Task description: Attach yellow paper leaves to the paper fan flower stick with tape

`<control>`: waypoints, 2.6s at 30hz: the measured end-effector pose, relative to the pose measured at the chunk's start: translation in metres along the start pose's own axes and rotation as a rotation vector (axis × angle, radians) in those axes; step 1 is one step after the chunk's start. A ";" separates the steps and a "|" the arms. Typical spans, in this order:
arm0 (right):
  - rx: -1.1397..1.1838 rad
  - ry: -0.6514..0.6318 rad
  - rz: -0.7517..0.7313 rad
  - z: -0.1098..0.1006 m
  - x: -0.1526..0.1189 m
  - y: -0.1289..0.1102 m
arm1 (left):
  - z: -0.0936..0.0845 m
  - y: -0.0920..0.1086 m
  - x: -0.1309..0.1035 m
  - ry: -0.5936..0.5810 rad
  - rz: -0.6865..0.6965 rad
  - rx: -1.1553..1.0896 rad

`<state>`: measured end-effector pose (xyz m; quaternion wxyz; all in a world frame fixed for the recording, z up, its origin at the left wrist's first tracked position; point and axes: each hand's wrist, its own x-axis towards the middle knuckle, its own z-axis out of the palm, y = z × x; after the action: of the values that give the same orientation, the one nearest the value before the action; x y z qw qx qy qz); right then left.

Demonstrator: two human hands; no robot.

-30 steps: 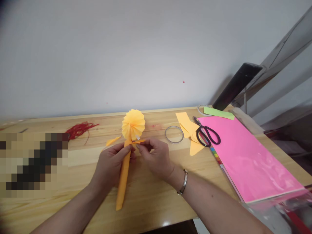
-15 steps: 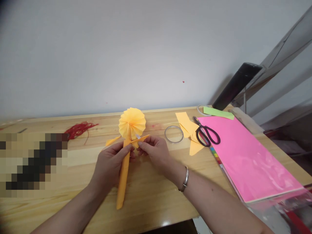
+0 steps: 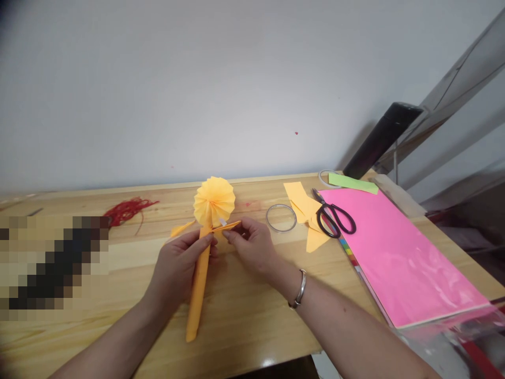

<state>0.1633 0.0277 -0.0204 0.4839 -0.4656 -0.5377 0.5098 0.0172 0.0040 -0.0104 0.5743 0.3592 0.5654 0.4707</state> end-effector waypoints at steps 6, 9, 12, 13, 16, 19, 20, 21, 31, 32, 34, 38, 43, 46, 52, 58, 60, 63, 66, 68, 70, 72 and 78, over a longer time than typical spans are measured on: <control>-0.031 -0.012 -0.056 -0.001 0.001 0.002 | 0.000 0.000 0.000 -0.008 -0.005 -0.038; -0.035 -0.012 -0.055 -0.002 0.001 0.002 | 0.000 0.000 0.000 -0.020 -0.008 -0.070; -0.016 -0.013 -0.067 -0.003 0.002 0.002 | 0.001 0.001 -0.001 -0.048 -0.009 -0.070; -0.007 -0.014 -0.074 -0.003 0.003 0.002 | 0.001 0.001 -0.001 -0.053 -0.010 -0.066; 0.003 -0.028 -0.096 -0.005 0.005 0.003 | 0.002 0.003 -0.002 -0.045 -0.026 -0.052; -0.007 -0.051 -0.128 -0.006 0.006 0.003 | 0.003 0.005 -0.002 -0.035 -0.033 -0.035; -0.009 -0.061 -0.142 -0.006 0.006 0.002 | 0.002 0.005 -0.002 -0.037 -0.030 -0.029; -0.013 -0.070 -0.156 -0.007 0.006 0.002 | 0.002 0.005 -0.001 -0.041 -0.029 -0.023; -0.074 -0.090 -0.221 -0.010 0.007 0.000 | 0.001 0.004 -0.002 -0.053 -0.034 0.022; -0.074 -0.088 -0.220 -0.010 0.007 0.000 | 0.002 0.004 -0.002 -0.053 -0.035 0.022; -0.072 -0.089 -0.209 -0.010 0.007 -0.001 | 0.002 0.005 -0.003 -0.051 -0.037 0.030; -0.095 -0.080 -0.183 -0.011 0.006 -0.002 | 0.002 0.005 -0.002 -0.047 -0.030 0.052; -0.145 -0.068 -0.166 -0.010 0.006 0.001 | 0.001 0.004 -0.002 -0.044 -0.028 0.059; -0.148 -0.059 -0.160 -0.010 0.006 0.002 | 0.001 0.002 -0.001 -0.053 -0.022 0.051; -0.144 -0.007 -0.141 -0.011 0.005 -0.001 | -0.002 -0.003 0.001 -0.065 0.006 0.070; -0.185 0.030 -0.156 -0.013 0.004 -0.003 | -0.003 -0.002 0.002 -0.067 0.016 0.087; -0.205 0.029 -0.177 -0.014 0.004 -0.004 | -0.002 0.000 0.002 -0.067 0.007 0.083; -0.255 0.053 -0.213 -0.014 0.003 -0.007 | -0.002 0.003 0.001 -0.048 0.006 0.086; -0.362 0.100 -0.286 -0.015 0.002 -0.008 | -0.001 0.004 0.000 -0.040 0.004 0.089; -0.455 0.121 -0.369 -0.017 0.002 -0.008 | -0.001 0.005 -0.001 -0.045 0.004 0.090; -0.548 0.122 -0.456 -0.020 0.002 -0.007 | -0.001 0.004 -0.001 -0.051 0.006 0.095; -0.614 0.109 -0.521 -0.022 0.002 -0.007 | -0.002 0.004 -0.001 -0.059 0.008 0.100; -0.461 0.048 -0.387 -0.022 0.004 -0.009 | -0.002 0.003 0.000 -0.066 0.015 0.075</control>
<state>0.1846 0.0329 -0.0111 0.4662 -0.4641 -0.7064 0.2613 0.0148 0.0041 -0.0079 0.5750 0.4001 0.5607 0.4415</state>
